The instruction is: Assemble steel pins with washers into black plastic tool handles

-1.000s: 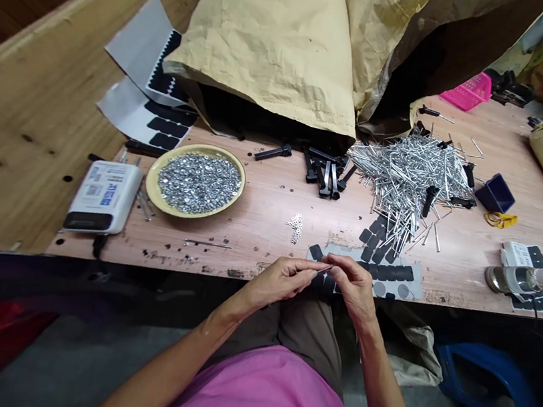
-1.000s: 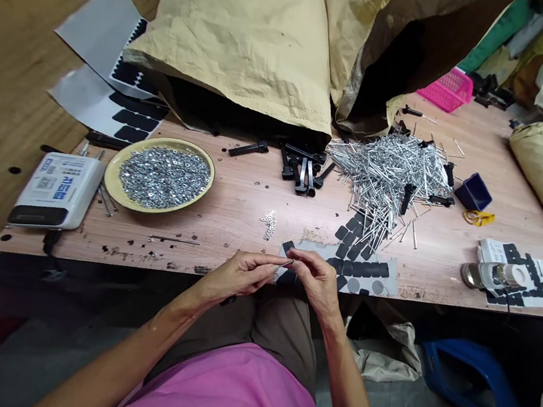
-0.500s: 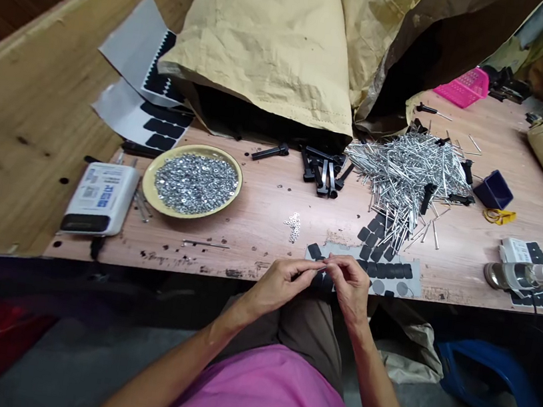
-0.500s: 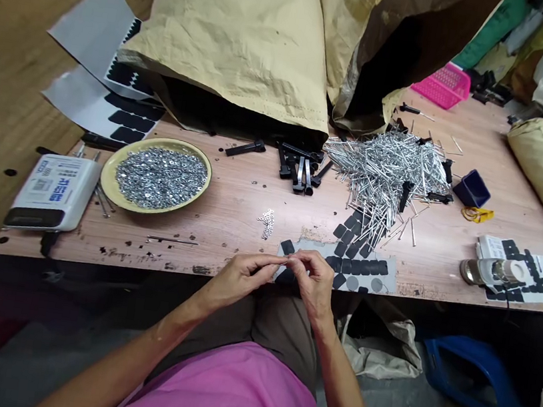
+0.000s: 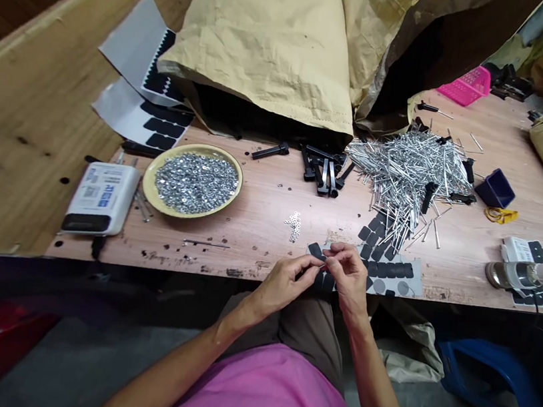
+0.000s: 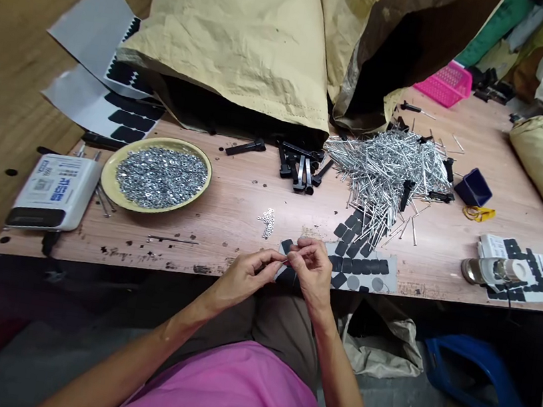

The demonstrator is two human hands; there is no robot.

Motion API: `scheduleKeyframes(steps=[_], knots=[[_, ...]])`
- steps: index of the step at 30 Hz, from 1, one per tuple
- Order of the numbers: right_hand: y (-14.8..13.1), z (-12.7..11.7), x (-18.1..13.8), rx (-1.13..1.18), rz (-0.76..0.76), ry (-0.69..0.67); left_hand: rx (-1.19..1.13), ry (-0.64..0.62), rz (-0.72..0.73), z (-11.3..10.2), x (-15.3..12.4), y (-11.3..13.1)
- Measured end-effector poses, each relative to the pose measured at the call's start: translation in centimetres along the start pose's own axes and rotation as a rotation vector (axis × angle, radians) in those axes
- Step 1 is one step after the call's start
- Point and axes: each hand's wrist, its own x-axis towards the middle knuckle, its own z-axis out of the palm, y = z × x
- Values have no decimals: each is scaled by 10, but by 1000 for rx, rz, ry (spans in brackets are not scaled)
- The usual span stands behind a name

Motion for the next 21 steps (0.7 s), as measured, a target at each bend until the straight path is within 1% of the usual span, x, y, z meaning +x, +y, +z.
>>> scheduleKeyframes(steps=[2, 4, 8, 11, 12, 14, 16, 17, 18, 21], knots=[[2, 1, 0, 24, 13, -1, 16, 5, 6, 1, 0, -1], [1, 0, 0, 17, -11, -23, -7, -2, -23, 1, 0, -1], [-2, -1, 1, -69, -48, -67, -50, -17, -56, 2, 0, -2], [1, 0, 3, -129, -77, -44, -32, 9, -55, 4, -1, -2], [2, 0, 3, -152, -89, -15, -46, 18, -68, 5, -2, -1], [5, 1, 0, -201, -98, 95, -141, 31, -109, 6, -2, 0], [7, 3, -8, -232, -64, 221, -291, 31, -158, 7, -1, 2], [7, 5, -12, -227, -36, 243, -365, 38, -175, 7, 0, 3], [7, 7, -18, -207, -10, 228, -428, 50, -185, 8, 0, 5], [6, 15, -33, -103, 46, 79, -548, 96, -198, 14, 0, 7]])
